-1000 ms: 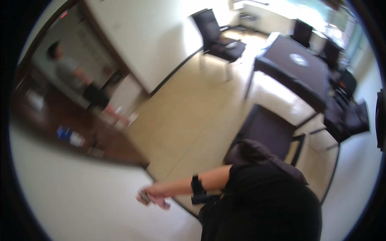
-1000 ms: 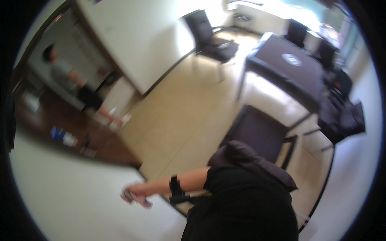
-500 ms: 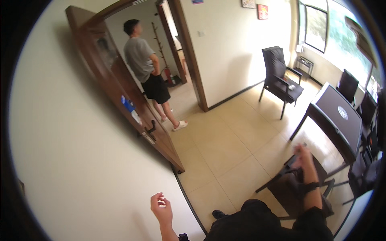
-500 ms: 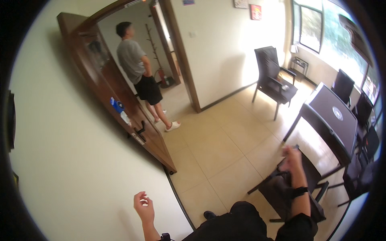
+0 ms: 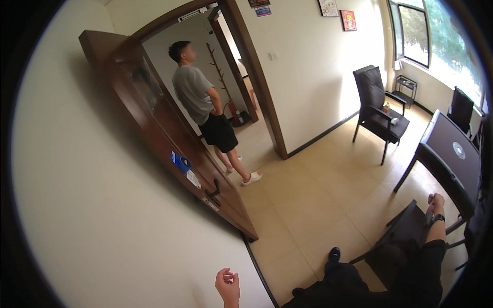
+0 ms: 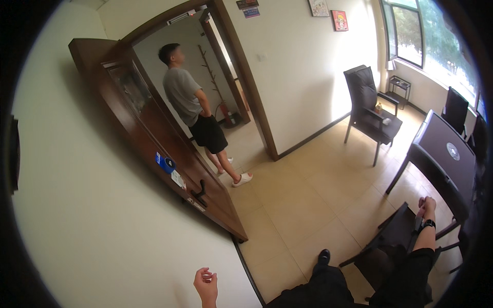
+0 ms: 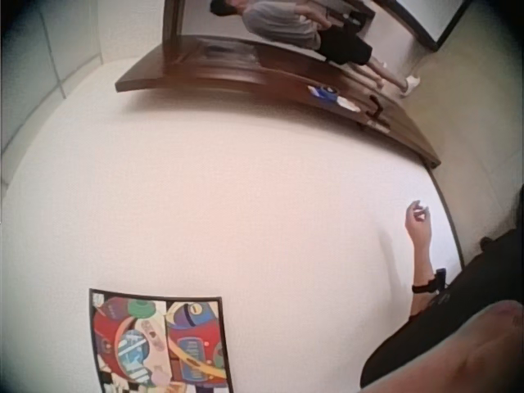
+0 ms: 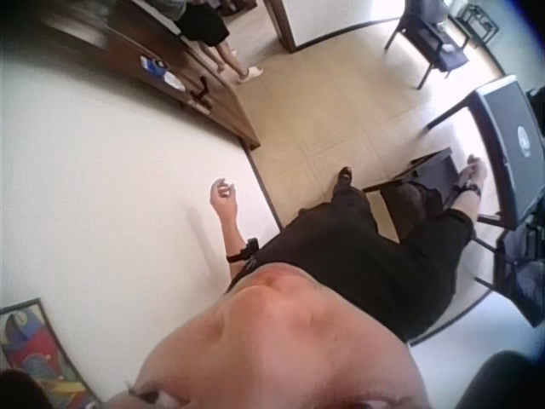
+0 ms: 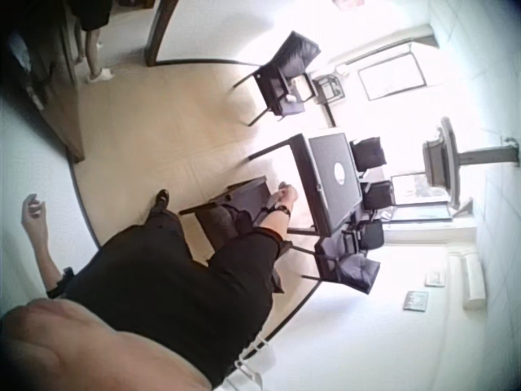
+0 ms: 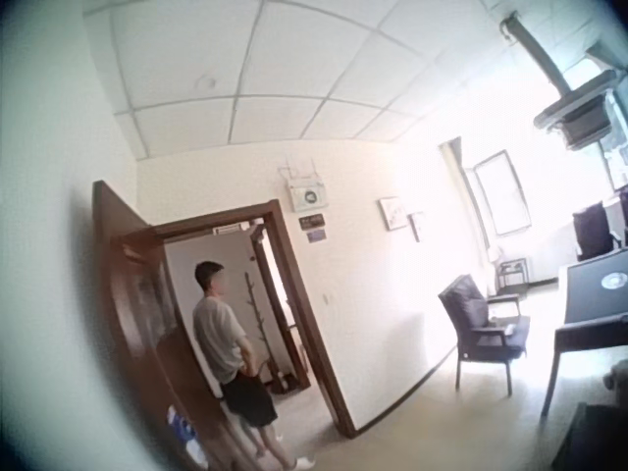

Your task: The person cleans various surfaces including a glass door panel, a coat rack, and wall art with a cloth, then wipes the top and side of a door frame and the surface of a wall-mounted electronic device.

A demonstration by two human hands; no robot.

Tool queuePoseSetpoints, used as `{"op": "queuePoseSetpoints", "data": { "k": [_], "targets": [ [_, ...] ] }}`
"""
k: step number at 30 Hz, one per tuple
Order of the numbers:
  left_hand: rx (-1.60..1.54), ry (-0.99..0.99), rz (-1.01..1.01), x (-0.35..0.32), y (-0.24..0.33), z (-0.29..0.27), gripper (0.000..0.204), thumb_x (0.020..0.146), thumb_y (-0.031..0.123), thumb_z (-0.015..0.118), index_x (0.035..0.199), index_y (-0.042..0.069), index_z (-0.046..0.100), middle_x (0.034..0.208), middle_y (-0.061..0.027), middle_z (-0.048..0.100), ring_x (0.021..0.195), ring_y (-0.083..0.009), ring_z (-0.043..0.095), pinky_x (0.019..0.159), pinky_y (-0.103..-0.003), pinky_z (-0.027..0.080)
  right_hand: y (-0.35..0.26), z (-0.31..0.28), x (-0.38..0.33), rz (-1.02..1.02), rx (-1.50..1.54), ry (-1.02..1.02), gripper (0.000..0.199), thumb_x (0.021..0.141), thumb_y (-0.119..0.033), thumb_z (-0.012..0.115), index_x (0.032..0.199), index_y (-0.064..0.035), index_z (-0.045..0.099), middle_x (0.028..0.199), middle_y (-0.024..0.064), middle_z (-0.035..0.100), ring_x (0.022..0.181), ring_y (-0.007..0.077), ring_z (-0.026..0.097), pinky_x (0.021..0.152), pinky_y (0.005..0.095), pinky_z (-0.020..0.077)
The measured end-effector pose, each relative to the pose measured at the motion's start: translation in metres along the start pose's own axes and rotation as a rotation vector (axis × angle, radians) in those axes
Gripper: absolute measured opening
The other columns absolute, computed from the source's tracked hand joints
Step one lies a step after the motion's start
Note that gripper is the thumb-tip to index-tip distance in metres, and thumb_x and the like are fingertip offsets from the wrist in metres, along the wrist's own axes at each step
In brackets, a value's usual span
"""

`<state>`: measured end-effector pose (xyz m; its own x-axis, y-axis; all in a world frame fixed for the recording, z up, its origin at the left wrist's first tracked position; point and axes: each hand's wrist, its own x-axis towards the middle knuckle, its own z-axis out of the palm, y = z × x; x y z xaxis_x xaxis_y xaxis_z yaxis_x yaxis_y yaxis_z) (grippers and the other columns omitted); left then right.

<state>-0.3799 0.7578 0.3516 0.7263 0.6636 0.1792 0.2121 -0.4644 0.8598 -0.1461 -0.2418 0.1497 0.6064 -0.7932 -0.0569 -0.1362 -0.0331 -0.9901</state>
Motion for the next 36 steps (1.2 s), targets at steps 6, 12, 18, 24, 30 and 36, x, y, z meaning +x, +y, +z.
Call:
{"op": "queuePoseSetpoints", "data": {
  "k": [6,12,18,24,30,36],
  "targets": [
    [0.323,-0.007,-0.035,-0.001,-0.033,0.043,0.035,0.078,-0.002,0.067,0.112,0.004,0.062,0.097,-0.0127,0.066,0.079,-0.0222,0.066,0.066,-0.033,0.054,0.075,0.071,0.024,0.104,0.420,0.156,0.004,0.085,-0.006,0.043,0.083,-0.0088,0.040,0.048,0.0044,0.033,0.033,0.0166,0.030,0.032,0.0336,0.0253],
    [0.592,-0.224,-0.159,-0.065,-0.215,0.074,0.036,0.071,0.007,0.071,0.106,0.004,0.067,0.089,-0.0126,0.069,0.073,-0.0224,0.065,0.064,-0.032,0.054,0.118,0.060,0.137,-0.117,0.203,0.057,0.029,0.086,-0.006,0.045,0.113,0.0004,0.039,0.054,0.0055,0.037,0.038,0.0171,0.032,0.035,0.0335,0.0258],
    [1.128,-0.787,0.344,-0.086,-0.182,0.076,0.040,0.089,0.034,0.062,0.114,0.002,0.064,0.100,-0.0138,0.069,0.095,-0.0250,0.063,0.084,-0.038,0.050,0.147,0.059,0.183,0.224,-0.019,0.165,0.010,0.090,-0.016,0.045,0.096,-0.0085,0.048,0.069,0.0018,0.043,0.055,0.0123,0.038,0.048,0.0289,0.0313],
    [0.858,-0.591,-0.058,-0.036,-0.177,0.112,0.041,0.086,0.031,0.063,0.115,0.002,0.064,0.097,-0.0131,0.069,0.086,-0.0228,0.061,0.077,-0.036,0.049,0.189,0.099,0.195,0.093,0.124,0.083,0.042,0.084,-0.011,0.056,0.124,-0.0008,0.047,0.081,0.0068,0.054,0.058,0.0179,0.048,0.051,0.0312,0.0450],
    [0.581,-0.231,-0.387,0.083,-0.148,0.143,0.039,0.072,0.012,0.075,0.109,0.002,0.067,0.082,-0.0110,0.069,0.059,-0.0173,0.059,0.053,-0.031,0.050,0.186,0.142,0.112,0.227,-0.072,0.231,0.077,0.083,0.003,0.052,0.151,-0.0045,0.017,0.090,0.0125,0.053,0.057,0.0165,0.049,0.047,0.0307,0.0423],
    [0.435,-0.328,-0.441,0.126,-0.205,0.197,0.040,0.073,0.015,0.075,0.110,0.002,0.067,0.082,-0.0118,0.069,0.061,-0.0187,0.061,0.055,-0.031,0.052,0.189,0.120,0.129,0.074,0.025,0.334,0.070,0.086,-0.002,0.054,0.149,-0.0058,0.024,0.085,0.0100,0.053,0.059,0.0163,0.049,0.049,0.0319,0.0444]
  ]
}}
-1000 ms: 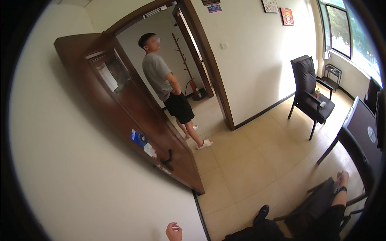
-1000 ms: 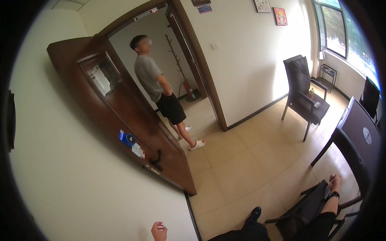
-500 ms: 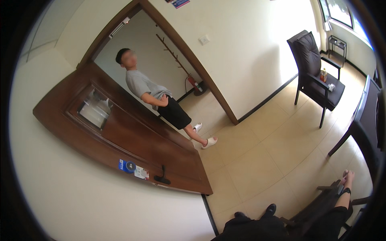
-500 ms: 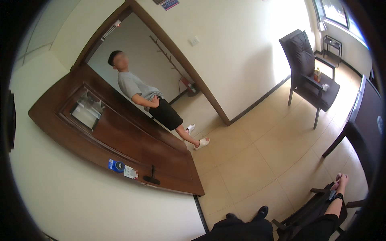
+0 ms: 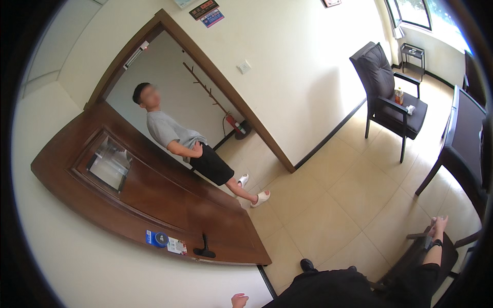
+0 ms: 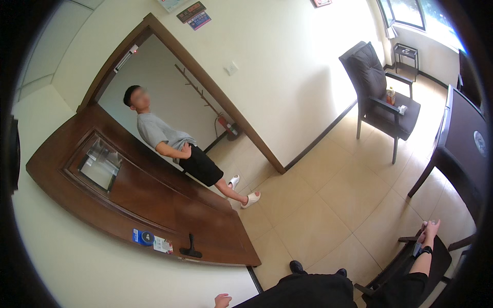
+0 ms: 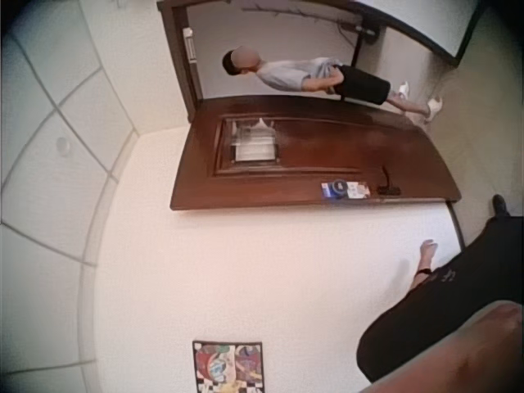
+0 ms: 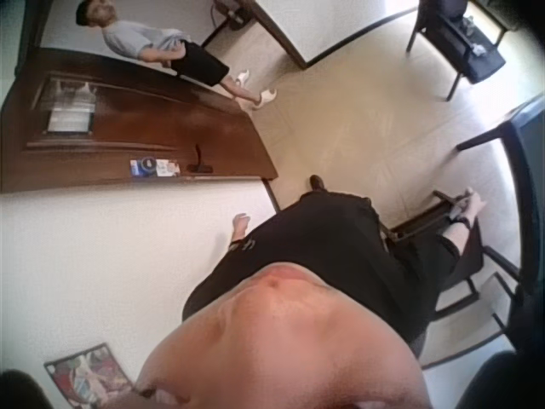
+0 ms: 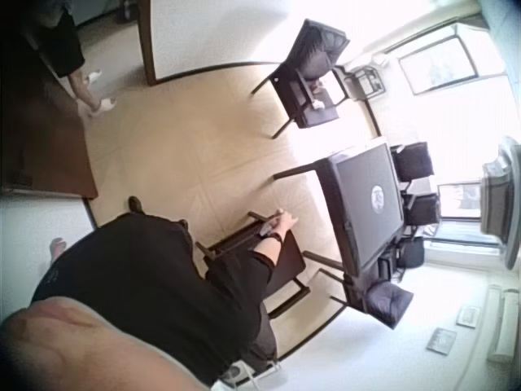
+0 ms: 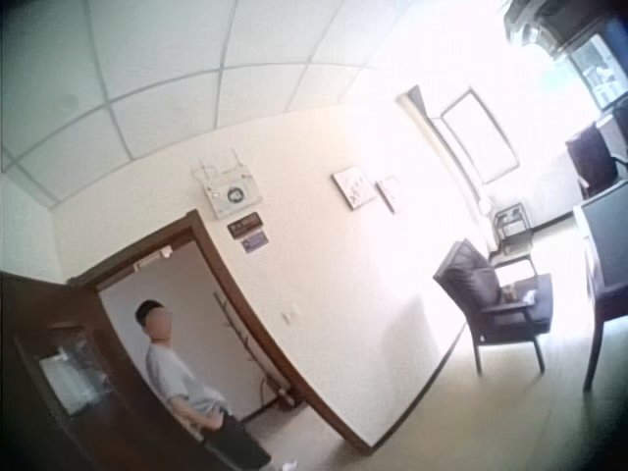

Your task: The person cleans various surfaces including a glass door panel, a coat rack, and wall art with a cloth, then wipes the top and side of a door frame and the surface of a wall-mounted electronic device.

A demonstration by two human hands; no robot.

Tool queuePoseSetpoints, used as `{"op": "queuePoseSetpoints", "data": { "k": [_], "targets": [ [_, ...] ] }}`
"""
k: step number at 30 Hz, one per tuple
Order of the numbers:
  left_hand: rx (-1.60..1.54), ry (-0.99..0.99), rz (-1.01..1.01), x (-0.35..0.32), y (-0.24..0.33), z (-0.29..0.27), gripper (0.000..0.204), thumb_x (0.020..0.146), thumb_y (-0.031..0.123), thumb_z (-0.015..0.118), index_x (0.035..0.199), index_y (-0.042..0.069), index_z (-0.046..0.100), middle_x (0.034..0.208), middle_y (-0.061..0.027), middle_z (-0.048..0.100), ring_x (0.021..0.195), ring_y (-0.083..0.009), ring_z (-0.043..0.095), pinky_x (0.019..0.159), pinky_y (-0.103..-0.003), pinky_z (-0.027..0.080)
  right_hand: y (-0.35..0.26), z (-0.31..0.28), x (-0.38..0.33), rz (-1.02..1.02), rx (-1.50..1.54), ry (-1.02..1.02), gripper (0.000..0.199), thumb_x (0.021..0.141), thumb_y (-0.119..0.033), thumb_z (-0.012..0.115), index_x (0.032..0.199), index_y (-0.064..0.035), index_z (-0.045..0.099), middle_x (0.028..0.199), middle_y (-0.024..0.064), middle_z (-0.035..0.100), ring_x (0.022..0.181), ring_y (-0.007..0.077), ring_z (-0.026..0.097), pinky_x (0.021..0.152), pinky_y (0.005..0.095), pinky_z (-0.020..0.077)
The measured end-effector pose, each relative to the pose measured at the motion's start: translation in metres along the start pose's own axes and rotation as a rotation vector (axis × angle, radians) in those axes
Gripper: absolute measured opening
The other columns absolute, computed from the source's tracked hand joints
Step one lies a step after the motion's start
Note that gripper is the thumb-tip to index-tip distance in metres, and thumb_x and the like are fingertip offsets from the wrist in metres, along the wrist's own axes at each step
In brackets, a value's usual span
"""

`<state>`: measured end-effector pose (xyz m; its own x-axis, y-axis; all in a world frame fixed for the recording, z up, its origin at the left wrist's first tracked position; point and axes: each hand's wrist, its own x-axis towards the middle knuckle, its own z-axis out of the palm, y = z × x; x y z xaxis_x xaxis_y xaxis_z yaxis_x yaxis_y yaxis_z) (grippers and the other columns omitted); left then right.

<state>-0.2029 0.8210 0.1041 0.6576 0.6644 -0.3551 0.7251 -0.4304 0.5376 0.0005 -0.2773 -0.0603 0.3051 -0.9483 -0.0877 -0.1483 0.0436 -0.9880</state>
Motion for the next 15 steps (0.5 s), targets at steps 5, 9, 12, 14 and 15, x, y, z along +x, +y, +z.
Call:
{"op": "queuePoseSetpoints", "data": {
  "k": [5,9,12,14,15],
  "targets": [
    [0.173,-0.053,0.190,0.036,-0.004,0.010,0.041,0.073,0.017,0.076,0.110,0.002,0.066,0.086,-0.0140,0.071,0.076,-0.0254,0.067,0.070,-0.033,0.055,-0.028,-0.044,-0.025,-0.044,-0.001,0.054,0.065,0.087,-0.008,0.057,0.145,-0.0004,0.029,0.083,0.0109,0.056,0.055,0.0185,0.048,0.051,0.0326,0.0453],
    [-0.043,-0.119,-0.245,0.086,0.047,0.004,0.036,0.070,0.012,0.075,0.104,0.005,0.067,0.076,-0.0079,0.066,0.059,-0.0171,0.059,0.054,-0.030,0.049,-0.035,-0.075,-0.074,0.089,-0.255,0.058,0.067,0.085,-0.015,0.059,0.143,0.0026,0.031,0.083,0.0107,0.058,0.058,0.0188,0.051,0.053,0.0316,0.0445],
    [-0.108,-0.166,-0.330,0.100,0.078,-0.012,0.035,0.070,0.008,0.073,0.105,0.005,0.066,0.077,-0.0054,0.063,0.056,-0.0140,0.056,0.050,-0.028,0.046,-0.052,-0.055,-0.115,0.141,-0.108,0.243,0.061,0.087,-0.020,0.059,0.139,0.0021,0.037,0.075,0.0087,0.057,0.054,0.0179,0.049,0.047,0.0324,0.0387],
    [-0.127,-0.178,-0.337,0.114,0.097,-0.022,0.038,0.070,0.010,0.070,0.108,0.007,0.066,0.076,-0.0036,0.061,0.051,-0.0127,0.051,0.046,-0.028,0.042,-0.059,-0.058,-0.128,0.348,-0.173,0.187,0.040,0.088,-0.023,0.059,0.119,0.0001,0.050,0.074,0.0081,0.056,0.055,0.0174,0.050,0.048,0.0325,0.0382],
    [-0.122,-0.180,-0.336,0.125,0.100,-0.026,0.038,0.070,0.010,0.070,0.108,0.007,0.066,0.076,-0.0036,0.061,0.051,-0.0127,0.051,0.046,-0.028,0.042,-0.058,-0.057,-0.136,0.350,-0.174,0.191,0.040,0.088,-0.023,0.059,0.119,0.0001,0.050,0.074,0.0081,0.056,0.055,0.0174,0.050,0.048,0.0325,0.0382]
  ]
}}
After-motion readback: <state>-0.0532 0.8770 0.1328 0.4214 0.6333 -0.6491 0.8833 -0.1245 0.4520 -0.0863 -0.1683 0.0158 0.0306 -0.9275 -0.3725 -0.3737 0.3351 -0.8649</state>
